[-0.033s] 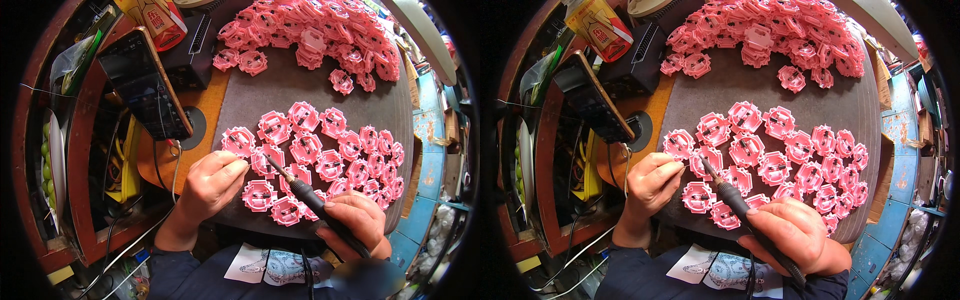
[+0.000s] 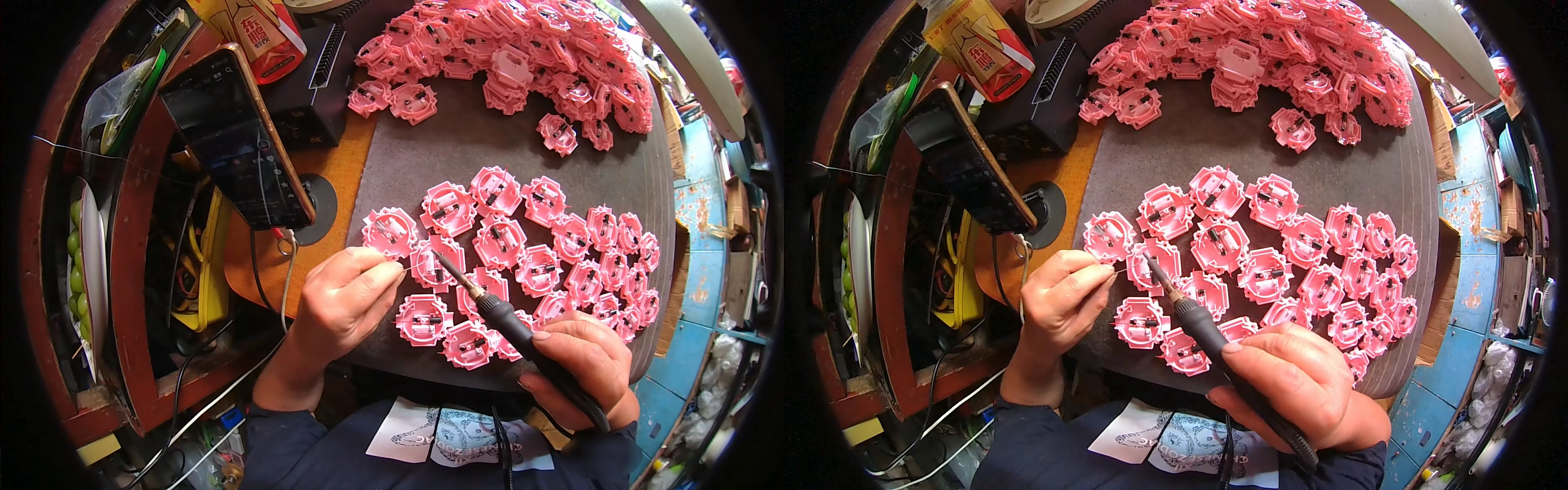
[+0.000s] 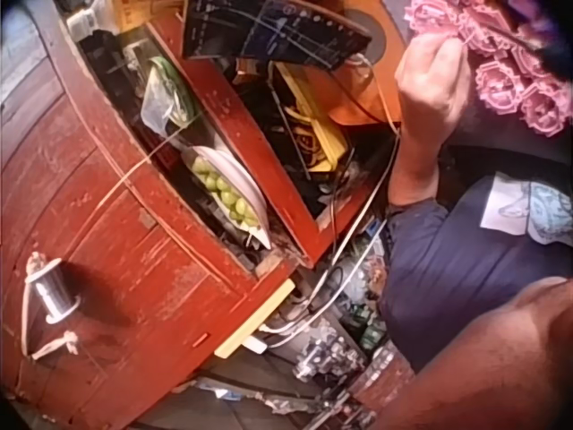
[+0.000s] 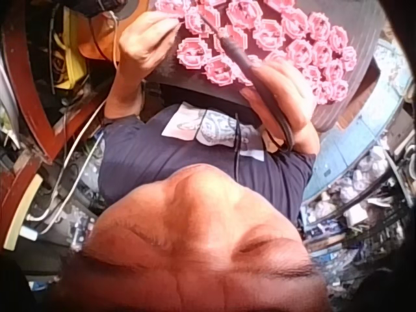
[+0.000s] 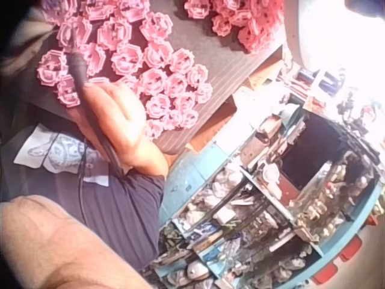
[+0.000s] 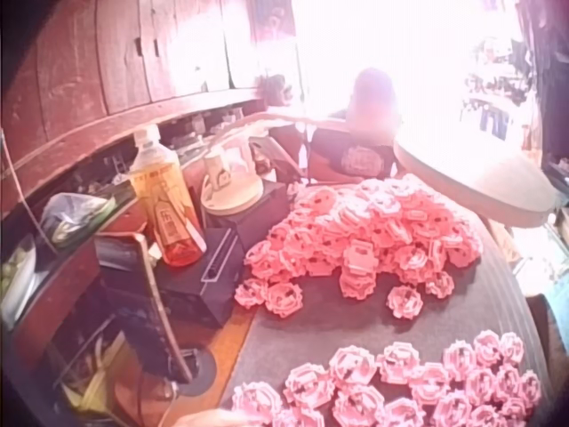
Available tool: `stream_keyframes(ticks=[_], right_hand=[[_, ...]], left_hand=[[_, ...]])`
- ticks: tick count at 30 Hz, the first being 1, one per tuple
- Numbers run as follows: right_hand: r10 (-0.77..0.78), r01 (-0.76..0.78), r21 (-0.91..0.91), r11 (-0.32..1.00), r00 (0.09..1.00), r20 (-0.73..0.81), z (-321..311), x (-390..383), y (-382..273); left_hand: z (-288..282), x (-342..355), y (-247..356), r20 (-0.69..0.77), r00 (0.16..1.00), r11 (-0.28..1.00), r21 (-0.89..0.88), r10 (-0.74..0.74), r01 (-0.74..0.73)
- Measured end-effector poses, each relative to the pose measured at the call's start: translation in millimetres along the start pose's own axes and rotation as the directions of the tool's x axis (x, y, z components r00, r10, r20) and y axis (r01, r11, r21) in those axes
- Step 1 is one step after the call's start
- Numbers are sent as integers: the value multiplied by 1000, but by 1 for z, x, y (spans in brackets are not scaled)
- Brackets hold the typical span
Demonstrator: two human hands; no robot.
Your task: The person uses a soldering iron to apply heat to small pink plastic components arranged on a work surface. The person handles each component individually, applying the soldering iron to specific points on the parts, then places them back on the surface.
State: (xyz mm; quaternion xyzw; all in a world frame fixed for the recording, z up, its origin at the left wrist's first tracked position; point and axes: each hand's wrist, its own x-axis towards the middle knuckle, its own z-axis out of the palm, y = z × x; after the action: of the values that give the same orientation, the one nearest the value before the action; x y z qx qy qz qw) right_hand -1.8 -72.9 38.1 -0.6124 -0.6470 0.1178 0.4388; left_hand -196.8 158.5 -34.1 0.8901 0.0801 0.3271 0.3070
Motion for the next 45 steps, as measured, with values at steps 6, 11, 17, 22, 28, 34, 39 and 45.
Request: stream_keyframes(ticks=[6, 11, 17, 22, 28, 34, 39, 45], right_hand=[[22, -22, -21, 1000, 1000, 2, -10, -1, -16], [173, -176, -45, 983, 983, -59, -1, 6, -37], [16, -17, -30, 999, 1000, -8, 13, 31, -18], [16, -16, -16, 1000, 1000, -6, 18, 33, -10], [15, -15, -23, 1000, 1000, -2, 20, 34, -6], [16, -16, -21, 1000, 1000, -5, 23, 34, -3], [17, -17, -28, 999, 1000, 5, 22, 36, -4], [21, -21, -28, 999, 1000, 3, 23, 35, -4]], left_hand=[[-10, -10, 4, -95, 979, 983, -7, -182, 182], [-9, -14, 6, -223, 951, 973, 32, -216, 228], [-8, -10, 6, -240, 958, 976, 113, -155, 186], [-8, -8, 2, -73, 993, 989, 109, -92, 100], [-6, -10, -1, -52, 994, 992, 78, -94, 98], [-5, -11, -2, -54, 993, 992, 73, -103, 107], [-4, -10, -4, -53, 994, 993, 69, -93, 97], [-3, -7, -4, -33, 994, 991, 77, -104, 106]])
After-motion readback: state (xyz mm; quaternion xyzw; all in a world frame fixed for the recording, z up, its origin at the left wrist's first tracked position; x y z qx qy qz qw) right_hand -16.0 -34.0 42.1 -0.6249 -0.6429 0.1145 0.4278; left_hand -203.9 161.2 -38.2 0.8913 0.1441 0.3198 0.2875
